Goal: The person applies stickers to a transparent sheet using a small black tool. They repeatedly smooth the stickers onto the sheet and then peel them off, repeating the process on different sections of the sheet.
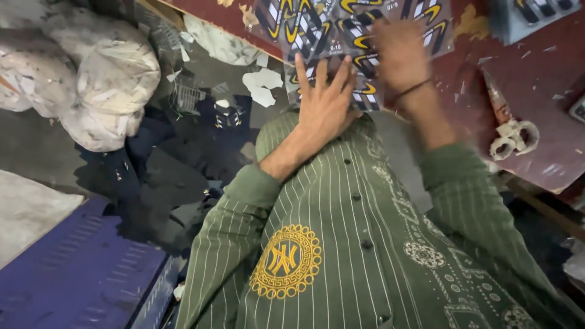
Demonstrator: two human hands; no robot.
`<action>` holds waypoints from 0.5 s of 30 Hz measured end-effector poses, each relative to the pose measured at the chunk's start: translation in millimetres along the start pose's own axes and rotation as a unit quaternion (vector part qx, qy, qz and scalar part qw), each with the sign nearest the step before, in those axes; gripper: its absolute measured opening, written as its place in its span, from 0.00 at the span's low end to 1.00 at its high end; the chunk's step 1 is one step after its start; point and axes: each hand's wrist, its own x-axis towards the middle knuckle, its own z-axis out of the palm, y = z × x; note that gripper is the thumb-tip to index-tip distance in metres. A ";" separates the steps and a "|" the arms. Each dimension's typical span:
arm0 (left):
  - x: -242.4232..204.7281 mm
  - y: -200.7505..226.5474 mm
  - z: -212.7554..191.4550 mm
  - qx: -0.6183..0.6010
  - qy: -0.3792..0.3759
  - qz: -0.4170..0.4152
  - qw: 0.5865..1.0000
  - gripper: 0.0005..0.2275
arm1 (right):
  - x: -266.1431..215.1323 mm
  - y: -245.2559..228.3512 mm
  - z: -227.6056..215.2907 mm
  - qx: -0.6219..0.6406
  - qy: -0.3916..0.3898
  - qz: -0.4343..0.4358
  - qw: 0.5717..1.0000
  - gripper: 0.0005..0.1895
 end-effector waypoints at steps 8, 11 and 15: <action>51.5 -13.5 39.1 0.020 0.021 -0.044 0.999 0.19 | -74.0 -49.2 -6.6 0.008 0.073 0.030 0.997 0.22; 76.5 -21.7 21.4 0.020 0.130 -0.059 0.990 0.22 | -85.8 -68.4 -8.9 0.105 0.111 0.040 0.987 0.25; 100.9 -30.7 20.9 -0.051 0.161 -0.080 0.982 0.27 | -96.7 -75.2 -14.2 0.120 0.146 0.107 0.976 0.19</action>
